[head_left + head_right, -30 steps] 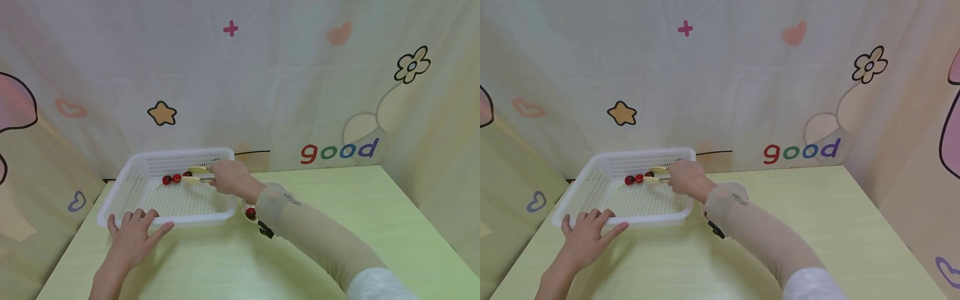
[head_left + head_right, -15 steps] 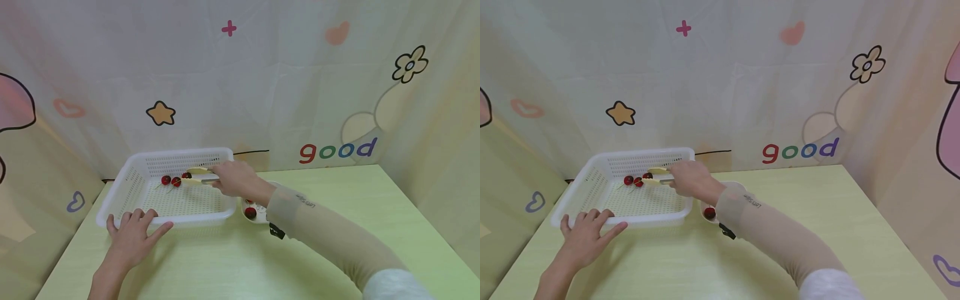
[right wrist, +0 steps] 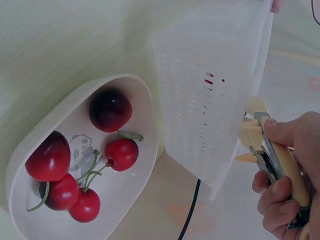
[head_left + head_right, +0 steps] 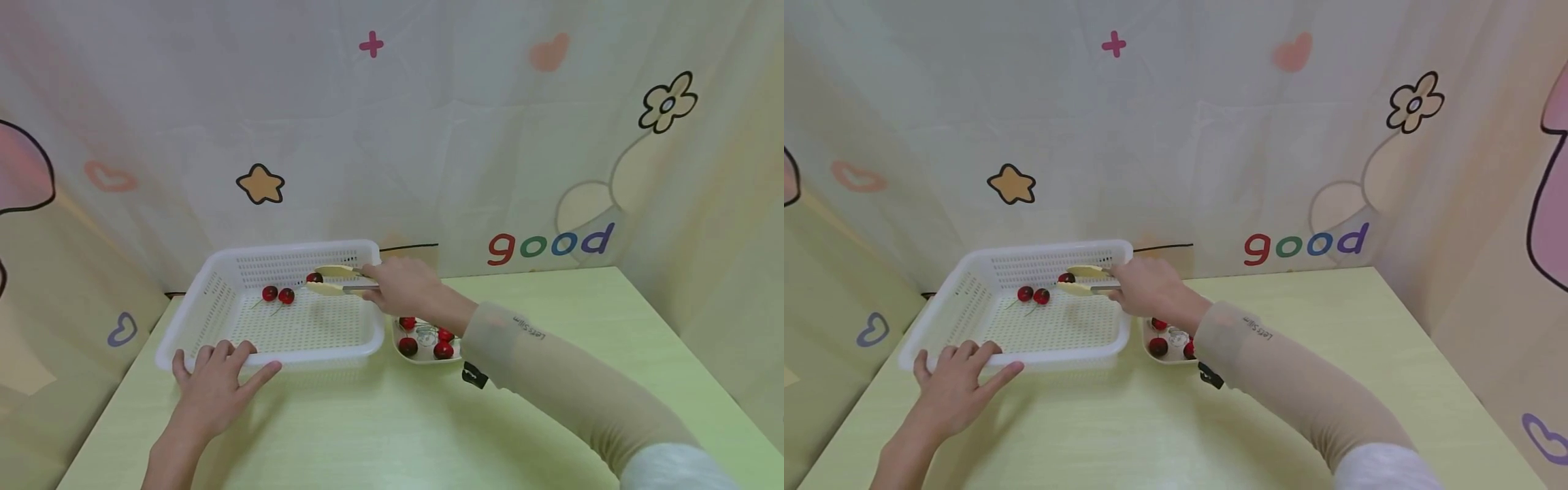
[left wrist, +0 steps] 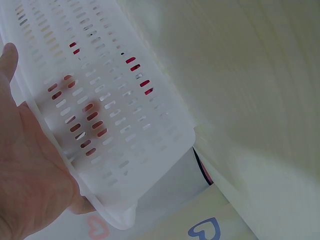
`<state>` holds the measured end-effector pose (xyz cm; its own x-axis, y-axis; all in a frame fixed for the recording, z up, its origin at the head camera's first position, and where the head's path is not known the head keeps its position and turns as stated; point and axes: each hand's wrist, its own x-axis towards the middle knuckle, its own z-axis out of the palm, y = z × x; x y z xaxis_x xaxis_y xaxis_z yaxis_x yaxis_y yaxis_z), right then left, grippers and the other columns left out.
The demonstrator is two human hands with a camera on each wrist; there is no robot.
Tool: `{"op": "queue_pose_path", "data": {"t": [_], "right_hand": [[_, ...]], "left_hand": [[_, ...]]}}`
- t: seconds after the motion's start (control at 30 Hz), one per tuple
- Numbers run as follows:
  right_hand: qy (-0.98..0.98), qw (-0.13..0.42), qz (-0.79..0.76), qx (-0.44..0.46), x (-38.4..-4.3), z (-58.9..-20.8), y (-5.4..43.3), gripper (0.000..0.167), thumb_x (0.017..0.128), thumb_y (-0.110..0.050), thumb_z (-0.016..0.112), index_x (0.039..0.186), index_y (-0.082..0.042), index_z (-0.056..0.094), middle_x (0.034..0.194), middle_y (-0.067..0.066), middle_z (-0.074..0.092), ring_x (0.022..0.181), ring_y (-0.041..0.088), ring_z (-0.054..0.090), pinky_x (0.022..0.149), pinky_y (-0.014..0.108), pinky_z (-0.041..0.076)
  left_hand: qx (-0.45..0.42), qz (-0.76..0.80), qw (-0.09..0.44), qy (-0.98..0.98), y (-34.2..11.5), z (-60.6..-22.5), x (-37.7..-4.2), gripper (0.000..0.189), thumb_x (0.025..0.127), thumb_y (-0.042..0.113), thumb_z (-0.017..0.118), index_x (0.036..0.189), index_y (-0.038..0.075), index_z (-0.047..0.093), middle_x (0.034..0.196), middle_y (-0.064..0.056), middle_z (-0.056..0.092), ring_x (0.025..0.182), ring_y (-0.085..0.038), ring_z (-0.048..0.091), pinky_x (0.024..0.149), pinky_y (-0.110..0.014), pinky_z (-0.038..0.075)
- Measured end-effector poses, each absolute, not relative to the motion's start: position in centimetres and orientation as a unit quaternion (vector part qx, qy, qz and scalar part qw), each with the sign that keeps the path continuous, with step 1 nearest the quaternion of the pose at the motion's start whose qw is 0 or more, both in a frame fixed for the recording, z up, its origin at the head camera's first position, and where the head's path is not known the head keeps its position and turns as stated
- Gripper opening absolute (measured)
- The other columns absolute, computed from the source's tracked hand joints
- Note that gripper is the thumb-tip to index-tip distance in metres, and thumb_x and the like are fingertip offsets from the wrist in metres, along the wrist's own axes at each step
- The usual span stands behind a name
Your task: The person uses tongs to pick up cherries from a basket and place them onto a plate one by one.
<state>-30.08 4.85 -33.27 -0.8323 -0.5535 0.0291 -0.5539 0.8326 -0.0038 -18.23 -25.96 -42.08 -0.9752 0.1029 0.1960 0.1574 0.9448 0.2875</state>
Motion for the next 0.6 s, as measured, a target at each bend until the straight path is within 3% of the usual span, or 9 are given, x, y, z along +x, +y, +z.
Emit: {"op": "queue_pose_path", "data": {"t": [0.37,0.6], "right_hand": [[-0.951,0.031,0.022,0.306,-29.2,-32.7,6.0,0.050,0.102,-0.047,0.062,0.142,-0.018,0.059,0.095,0.000,0.068,0.062,0.013,0.055,0.044,0.024,0.035],[-0.944,0.051,0.044,0.323,-28.2,-32.6,7.7,0.040,0.101,-0.041,0.066,0.133,-0.017,0.062,0.082,-0.002,0.061,0.059,0.015,0.052,0.045,0.026,0.036]], "left_hand": [[-0.066,-0.153,0.090,-0.982,-26.0,-42.0,-18.2,0.063,0.097,0.070,0.052,0.118,0.012,0.065,0.113,-0.017,0.060,0.113,-0.051,0.047,0.101,-0.084,0.001],[-0.067,-0.153,0.092,-0.982,-26.0,-42.1,-18.2,0.062,0.097,0.069,0.052,0.117,0.012,0.065,0.113,-0.016,0.060,0.113,-0.050,0.047,0.101,-0.084,0.001]]}}
